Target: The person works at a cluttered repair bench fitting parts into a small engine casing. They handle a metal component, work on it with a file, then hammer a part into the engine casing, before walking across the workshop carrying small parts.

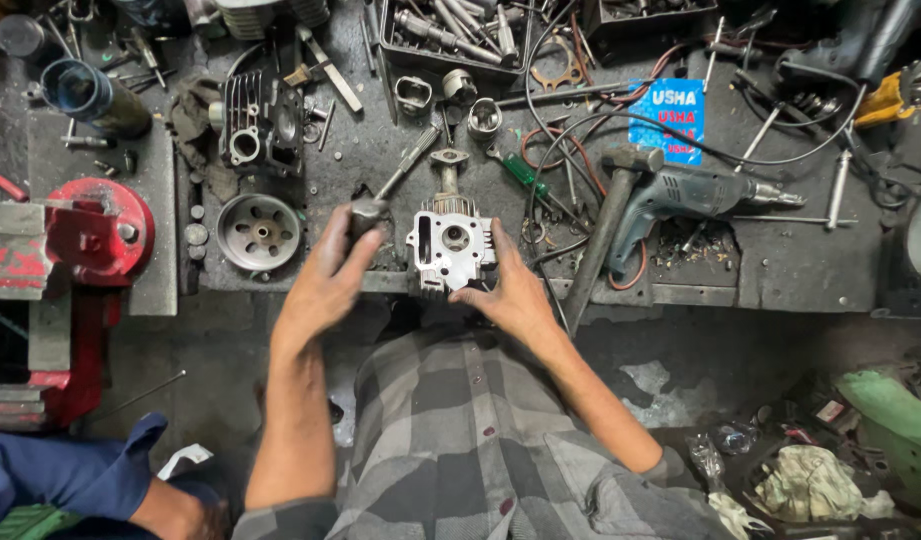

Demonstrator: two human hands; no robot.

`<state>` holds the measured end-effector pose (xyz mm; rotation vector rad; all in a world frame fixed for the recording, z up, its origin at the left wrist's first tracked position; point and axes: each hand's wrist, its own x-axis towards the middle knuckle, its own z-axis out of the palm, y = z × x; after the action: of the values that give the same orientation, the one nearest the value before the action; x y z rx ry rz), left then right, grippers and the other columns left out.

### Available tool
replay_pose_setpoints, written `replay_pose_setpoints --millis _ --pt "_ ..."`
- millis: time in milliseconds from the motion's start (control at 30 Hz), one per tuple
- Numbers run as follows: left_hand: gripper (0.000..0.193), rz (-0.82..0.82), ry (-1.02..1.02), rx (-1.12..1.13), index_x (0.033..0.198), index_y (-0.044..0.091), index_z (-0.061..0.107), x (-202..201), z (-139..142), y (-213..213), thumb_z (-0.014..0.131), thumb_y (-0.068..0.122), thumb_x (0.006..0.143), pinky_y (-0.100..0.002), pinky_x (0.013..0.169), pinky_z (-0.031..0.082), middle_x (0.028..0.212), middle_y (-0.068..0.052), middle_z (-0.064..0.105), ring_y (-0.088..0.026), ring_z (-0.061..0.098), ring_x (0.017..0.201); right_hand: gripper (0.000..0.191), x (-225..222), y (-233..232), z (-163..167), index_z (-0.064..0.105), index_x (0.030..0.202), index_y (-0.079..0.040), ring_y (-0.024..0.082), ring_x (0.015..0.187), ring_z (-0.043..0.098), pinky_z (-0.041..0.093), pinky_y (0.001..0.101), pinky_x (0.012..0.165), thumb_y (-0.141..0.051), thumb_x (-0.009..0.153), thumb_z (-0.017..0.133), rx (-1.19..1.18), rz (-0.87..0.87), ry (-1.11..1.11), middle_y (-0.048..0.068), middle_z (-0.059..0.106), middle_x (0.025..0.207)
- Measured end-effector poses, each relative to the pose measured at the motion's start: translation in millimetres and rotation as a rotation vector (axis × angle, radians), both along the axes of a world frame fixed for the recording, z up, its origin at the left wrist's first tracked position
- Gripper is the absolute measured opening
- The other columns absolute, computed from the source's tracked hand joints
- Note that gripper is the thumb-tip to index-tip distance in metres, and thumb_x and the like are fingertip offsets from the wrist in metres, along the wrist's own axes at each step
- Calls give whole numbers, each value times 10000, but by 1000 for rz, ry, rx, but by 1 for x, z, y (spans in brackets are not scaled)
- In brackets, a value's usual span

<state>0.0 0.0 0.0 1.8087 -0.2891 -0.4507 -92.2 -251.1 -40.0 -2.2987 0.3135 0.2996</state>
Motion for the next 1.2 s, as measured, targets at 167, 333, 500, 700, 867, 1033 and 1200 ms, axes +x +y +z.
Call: replay_pose_setpoints --millis 167,333,500,700,867,1033,1200 --pt "259 -87 -60 -390 1253 30 568 -9 -4 -53 547 -56 1010 -327 1064 534 1192 -72 703 -172 665 1153 1276 -2 -1 -1 177 1581 16 416 1366 490 456 452 1068 -474 658 911 -48 58 -70 238 378 1583" --pt "216 -105 -168 -436 1223 28 567 -13 -24 -77 596 -45 1022 -353 1058 543 1261 -111 712 -205 669 1218 1256 -6 -1 -6 186 1592 21 418 1380 483 458 457 1068 -496 686 886 -68 74 -111 243 353 1612" --pt "196 -23 -194 -424 1213 27 581 -13 -49 -82 625 -17 1027 -362 1037 564 1229 -116 727 -212 699 1184 1283 -6 0 -10 172 1580 16 421 1371 479 465 466 1047 -552 669 876 -73 70 -101 247 328 1617" --pt "203 -38 -243 -418 1205 31 594 -11 -58 -81 629 -42 1019 -357 1050 561 1233 -115 730 -214 696 1193 1287 -5 1 -7 166 1591 -4 426 1349 500 479 474 1031 -562 672 874 -72 74 -82 225 325 1627" --pt "271 -84 -330 -298 1153 47 694 -10 -57 -86 615 -68 921 -469 1160 436 1175 -96 745 -238 706 1165 1263 -3 0 -5 163 1598 -21 417 1339 518 488 471 1025 -524 685 875 -70 76 -72 202 315 1642" --pt "346 -71 -455 -224 1102 71 737 -7 -60 -90 647 -44 788 -534 1264 340 1088 -59 766 -240 723 1135 1121 -6 -9 -15 258 1570 -11 403 1333 532 471 448 1048 -437 726 860 32 65 -145 214 410 1569" --pt "250 -53 -498 -227 1072 90 736 -9 -65 -90 745 -1 840 -530 1253 338 1049 -36 755 -222 722 1097 542 -9 -66 -33 582 1415 -70 364 1323 615 456 453 1153 -328 977 773 -257 -113 -418 171 636 1420"
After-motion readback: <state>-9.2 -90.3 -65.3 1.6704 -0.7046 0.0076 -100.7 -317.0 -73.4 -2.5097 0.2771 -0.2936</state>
